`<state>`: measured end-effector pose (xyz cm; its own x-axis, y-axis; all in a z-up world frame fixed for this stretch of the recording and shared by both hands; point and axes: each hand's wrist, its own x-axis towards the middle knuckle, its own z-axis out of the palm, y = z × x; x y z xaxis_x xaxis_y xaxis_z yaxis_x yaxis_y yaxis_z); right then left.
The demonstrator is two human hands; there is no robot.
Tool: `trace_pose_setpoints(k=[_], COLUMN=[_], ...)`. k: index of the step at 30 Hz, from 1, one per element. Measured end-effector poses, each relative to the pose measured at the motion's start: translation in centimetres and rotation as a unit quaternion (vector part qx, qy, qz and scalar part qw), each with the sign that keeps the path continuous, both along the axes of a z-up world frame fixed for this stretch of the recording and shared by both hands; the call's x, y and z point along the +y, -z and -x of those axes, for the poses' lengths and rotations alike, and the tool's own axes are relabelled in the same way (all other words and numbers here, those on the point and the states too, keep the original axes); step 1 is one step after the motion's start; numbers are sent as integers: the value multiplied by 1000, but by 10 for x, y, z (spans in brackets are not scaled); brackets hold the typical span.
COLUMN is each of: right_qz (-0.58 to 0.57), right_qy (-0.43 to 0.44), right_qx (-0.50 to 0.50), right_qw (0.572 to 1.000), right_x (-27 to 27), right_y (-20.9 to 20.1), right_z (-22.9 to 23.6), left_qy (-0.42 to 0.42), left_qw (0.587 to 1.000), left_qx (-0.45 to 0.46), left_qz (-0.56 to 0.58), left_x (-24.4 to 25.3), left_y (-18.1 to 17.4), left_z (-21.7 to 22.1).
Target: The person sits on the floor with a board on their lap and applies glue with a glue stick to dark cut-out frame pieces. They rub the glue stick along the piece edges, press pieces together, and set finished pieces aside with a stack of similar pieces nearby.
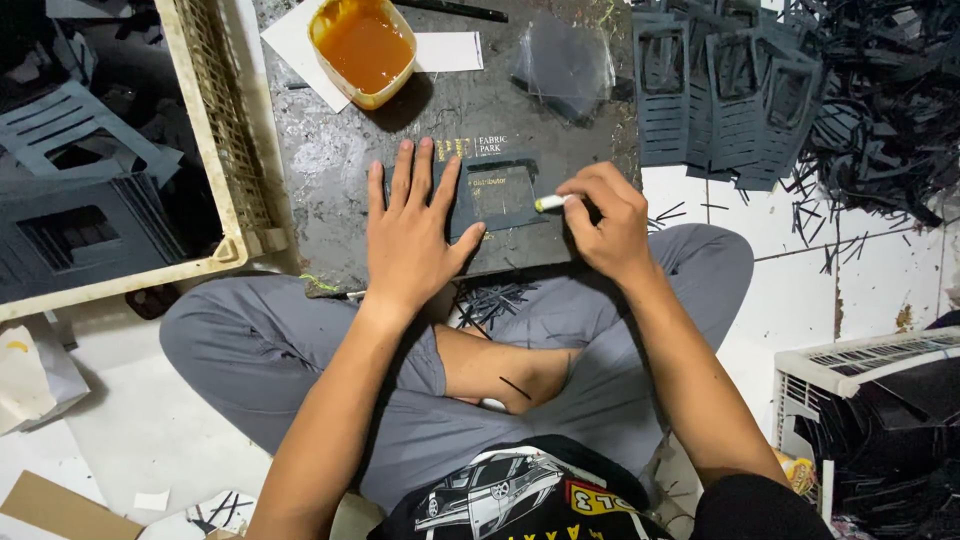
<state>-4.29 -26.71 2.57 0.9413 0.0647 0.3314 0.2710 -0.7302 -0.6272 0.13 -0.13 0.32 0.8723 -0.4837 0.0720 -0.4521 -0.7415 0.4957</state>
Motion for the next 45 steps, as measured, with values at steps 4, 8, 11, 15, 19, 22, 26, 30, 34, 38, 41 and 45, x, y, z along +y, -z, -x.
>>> trace_pose_setpoints(k=[4, 8, 11, 15, 19, 22, 26, 30, 34, 38, 41, 45], right_qz=[16, 20, 25, 25, 20, 23, 20, 31, 39, 20, 23, 33], right_qy=[6, -17, -26, -17, -23, -37, -37, -26, -39, -31, -26, -23], right_qx=[-38, -41, -37, -46, -54, -33, -22, -23, -17, -1, -12, -17], right_qw=[999, 999, 999, 998, 998, 998, 999, 999, 998, 999, 999, 999], right_x=[7, 8, 4, 7, 10, 6, 5, 8, 7, 6, 7, 11], right_y=[-4, -4, 0, -3, -2, -5, -9, -7, -8, -12, -10, -12], right_z=[-9, -5, 0, -6, -10, -2, 3, -2, 4, 3, -5, -2], left_qy=[1, 0, -2, -1, 0, -1, 0, 2, 0, 1, 2, 1], left_qw=[1000, 1000, 1000, 1000, 1000, 1000, 1000, 1000, 1000, 1000, 1000, 1000], left_qx=[-7, -5, -8, -16, -10, -5, 0, -1, 4, -1, 2, 1], left_qz=[0, 0, -4, 1, -8, -8, -11, -12, -15, -12, -14, -18], left_x=[0, 0, 0, 0, -1, 0, 0, 0, 0, 0, 0, 0], left_y=[-1, 0, 1, 1, 0, 0, 0, -2, 1, 3, 2, 2], left_z=[0, 0, 0, 0, -1, 1, 0, 0, -1, 1, 0, 0])
